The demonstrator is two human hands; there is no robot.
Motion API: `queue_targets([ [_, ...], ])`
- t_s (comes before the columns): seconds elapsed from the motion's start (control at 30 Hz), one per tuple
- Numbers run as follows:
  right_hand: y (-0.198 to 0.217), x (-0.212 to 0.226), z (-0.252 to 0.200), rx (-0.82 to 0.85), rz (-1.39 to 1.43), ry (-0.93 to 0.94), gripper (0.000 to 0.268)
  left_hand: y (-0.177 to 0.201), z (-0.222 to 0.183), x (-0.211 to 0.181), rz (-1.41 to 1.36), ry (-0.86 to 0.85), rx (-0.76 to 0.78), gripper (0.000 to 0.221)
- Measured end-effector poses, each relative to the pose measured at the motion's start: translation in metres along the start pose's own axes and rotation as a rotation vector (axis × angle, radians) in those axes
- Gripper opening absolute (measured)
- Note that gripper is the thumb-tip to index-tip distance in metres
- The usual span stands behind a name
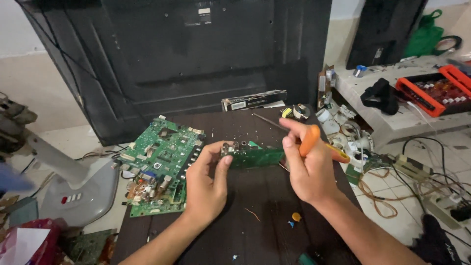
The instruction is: Repairing and cleaning electronic circuit boards using a soldering iron, brush, and screwdriver.
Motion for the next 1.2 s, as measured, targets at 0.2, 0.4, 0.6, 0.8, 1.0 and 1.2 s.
queue_targets([
  [0.2, -0.018, -0.018, -0.008, 0.094, -0.002, 0.108, 0.027, 0.012, 0.008, -0.019, 0.018, -0.106, -0.059, 0.025],
  [0.4, -0.010, -0.009, -0.007, -0.002, -0.271, 0.248, 0.011, 0.020, 0.013, -0.028, 0.116, -0.120, -0.110, 0.041],
  [0.6, -0.030, 0.014, -0.006, 0.389, -0.112, 0.245, 0.011, 0.025, 0.032, -0.063, 0.472, -0.174, -0.027, 0.051],
  [0.8, -0.035, -0.001, -0.011, 0.522, -0.163, 0.316, 0.015, 0.056, 0.061, 0.003, 1.253, 0.366, 0.241, 0.101],
  [1.0, -0.027, 0.001, -0.007, 0.406, -0.241, 0.389, 0.008, 0.059, 0.054, 0.030, 1.297, 0.651, 0.378, 0.129],
  [1.2, 0.012, -0.023, 0.029, -0.055, -0.412, 0.402, 0.013, 0.066, 0.039, 0.052, 1.380, 0.728, 0.439, 0.131],
])
Point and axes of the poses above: each hand's wrist, its own z-axis towards the middle knuckle, its own y-axis out of the back of the hand, x = y × z, the point moved 10 cm from there along z, towards the middle knuckle, and after that the axes turned 7 degrees about y, right-handed, at the moved point
